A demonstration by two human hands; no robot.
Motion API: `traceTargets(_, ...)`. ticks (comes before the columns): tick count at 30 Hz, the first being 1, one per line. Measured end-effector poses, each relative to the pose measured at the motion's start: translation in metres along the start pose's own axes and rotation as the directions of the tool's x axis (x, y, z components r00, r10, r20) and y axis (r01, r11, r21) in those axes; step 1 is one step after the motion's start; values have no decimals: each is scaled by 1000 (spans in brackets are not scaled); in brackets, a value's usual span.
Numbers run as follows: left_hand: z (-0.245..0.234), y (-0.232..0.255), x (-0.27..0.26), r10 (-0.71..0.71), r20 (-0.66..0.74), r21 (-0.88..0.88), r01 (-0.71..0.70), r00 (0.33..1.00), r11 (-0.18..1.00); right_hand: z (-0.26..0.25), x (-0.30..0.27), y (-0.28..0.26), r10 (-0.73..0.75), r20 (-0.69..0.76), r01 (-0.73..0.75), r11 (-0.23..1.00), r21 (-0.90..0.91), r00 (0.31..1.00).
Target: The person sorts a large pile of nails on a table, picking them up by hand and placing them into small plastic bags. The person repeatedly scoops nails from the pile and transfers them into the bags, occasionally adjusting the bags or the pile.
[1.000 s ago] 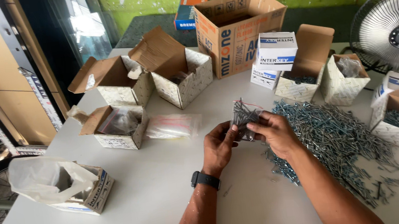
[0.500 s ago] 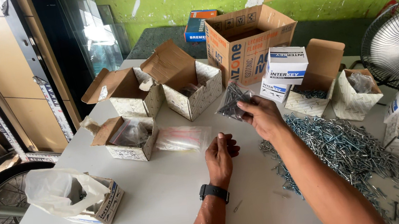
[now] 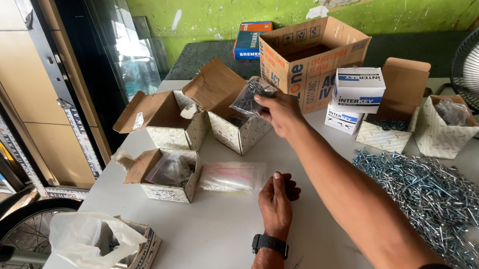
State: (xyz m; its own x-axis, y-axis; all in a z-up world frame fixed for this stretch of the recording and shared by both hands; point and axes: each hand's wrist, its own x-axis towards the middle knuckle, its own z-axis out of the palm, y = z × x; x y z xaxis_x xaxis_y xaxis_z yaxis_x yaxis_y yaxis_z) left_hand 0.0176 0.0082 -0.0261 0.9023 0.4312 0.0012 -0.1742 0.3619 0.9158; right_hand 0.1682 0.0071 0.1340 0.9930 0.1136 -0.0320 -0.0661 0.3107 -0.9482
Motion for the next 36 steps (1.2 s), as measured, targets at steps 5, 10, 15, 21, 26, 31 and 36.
traceTargets(5, 7, 30, -12, -108, 1, 26, 108, 994, 994, 12, 34, 15, 46, -13, -45, 997, 67, 999)
traceTargets(10, 6, 27, -11, -94, 18, 18, 94, 995, 995, 16, 46, 23, 40, 8, -41, 994, 104, 999)
traceTargets(15, 5, 32, -11, -68, 38, 68, 65, 997, 996, 27, 15, -3, 121, -116, -158, 902, -401, 986)
traceTargets(21, 1, 2, 1, -22, 28, 36, 21, 999, 999, -43, 5, 36, -282, 5, 248, 832, -496, 959)
traceTargets(26, -1, 5, 2, -68, 23, -26, 68, 997, 997, -121, -108, 9, -225, 262, 341, 722, -602, 938)
traceTargets(31, -3, -4, 6, -56, 62, -42, 59, 997, 997, -217, -166, -1, -202, 408, 447, 555, -702, 890)
traceTargets(36, -2, 3, 3, -47, 104, 88, 38, 993, 995, -286, -210, -8, -320, 458, 539, 241, -807, 829)
